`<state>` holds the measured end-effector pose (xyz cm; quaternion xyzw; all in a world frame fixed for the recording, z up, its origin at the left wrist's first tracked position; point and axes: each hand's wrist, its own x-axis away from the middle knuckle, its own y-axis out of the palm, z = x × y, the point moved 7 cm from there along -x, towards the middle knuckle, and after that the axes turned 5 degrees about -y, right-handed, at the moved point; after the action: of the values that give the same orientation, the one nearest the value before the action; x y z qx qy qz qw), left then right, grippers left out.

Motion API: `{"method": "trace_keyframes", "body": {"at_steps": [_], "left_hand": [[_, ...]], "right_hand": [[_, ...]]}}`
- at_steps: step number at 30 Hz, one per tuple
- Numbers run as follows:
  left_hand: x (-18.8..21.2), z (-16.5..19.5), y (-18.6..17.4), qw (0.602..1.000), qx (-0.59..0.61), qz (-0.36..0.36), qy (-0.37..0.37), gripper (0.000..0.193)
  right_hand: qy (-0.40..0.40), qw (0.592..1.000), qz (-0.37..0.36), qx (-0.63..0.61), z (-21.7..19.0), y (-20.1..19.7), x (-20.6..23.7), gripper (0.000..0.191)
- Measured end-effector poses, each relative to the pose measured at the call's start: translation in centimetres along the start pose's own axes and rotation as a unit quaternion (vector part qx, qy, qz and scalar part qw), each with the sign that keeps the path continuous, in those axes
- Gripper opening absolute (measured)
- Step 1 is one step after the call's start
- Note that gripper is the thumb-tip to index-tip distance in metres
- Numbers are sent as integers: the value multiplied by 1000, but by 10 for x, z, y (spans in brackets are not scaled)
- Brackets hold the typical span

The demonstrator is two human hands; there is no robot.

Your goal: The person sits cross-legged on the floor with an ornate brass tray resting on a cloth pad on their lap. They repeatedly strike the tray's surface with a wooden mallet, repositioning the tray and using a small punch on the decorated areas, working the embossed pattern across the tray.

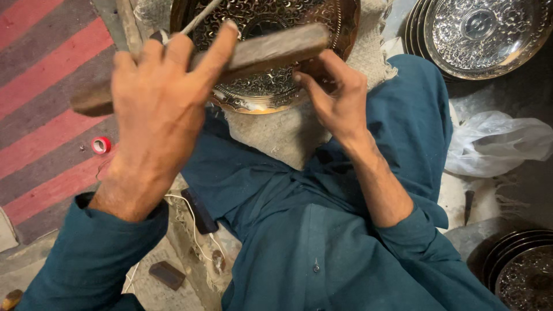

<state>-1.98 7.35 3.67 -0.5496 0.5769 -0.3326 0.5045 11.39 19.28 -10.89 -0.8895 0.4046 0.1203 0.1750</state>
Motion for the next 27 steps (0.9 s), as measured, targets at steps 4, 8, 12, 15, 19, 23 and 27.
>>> {"method": "trace_keyframes", "body": {"at_steps": [4, 8, 12, 15, 19, 23, 27], "left_hand": [[2, -5, -3, 979, 199, -6, -42, 71], [9, -4, 6, 998, 25, -46, -39, 68], [19, -7, 17, 973, 180, -108, -92, 76], [23, -5, 26, 963, 216, -126, -104, 78], [21, -3, 29, 965, 231, -101, -77, 83], [17, -4, 28, 978, 180, -82, -63, 86], [13, -5, 22, 955, 281, -57, -76, 81]], "right_hand": [[-5, 1000, 8, -13, 0, -2, 4, 33], [26, 995, 44, -86, 6, -7, 7, 35], [-9, 1000, 5, -19, 5, -8, 8, 41], [-28, 1000, 6, 2, 6, -8, 9, 41], [-10, 1000, 18, -11, 9, -6, 12, 40], [-14, 1000, 17, 4, 10, -6, 11, 37], [-12, 1000, 27, -7, 12, -6, 10, 38]]}}
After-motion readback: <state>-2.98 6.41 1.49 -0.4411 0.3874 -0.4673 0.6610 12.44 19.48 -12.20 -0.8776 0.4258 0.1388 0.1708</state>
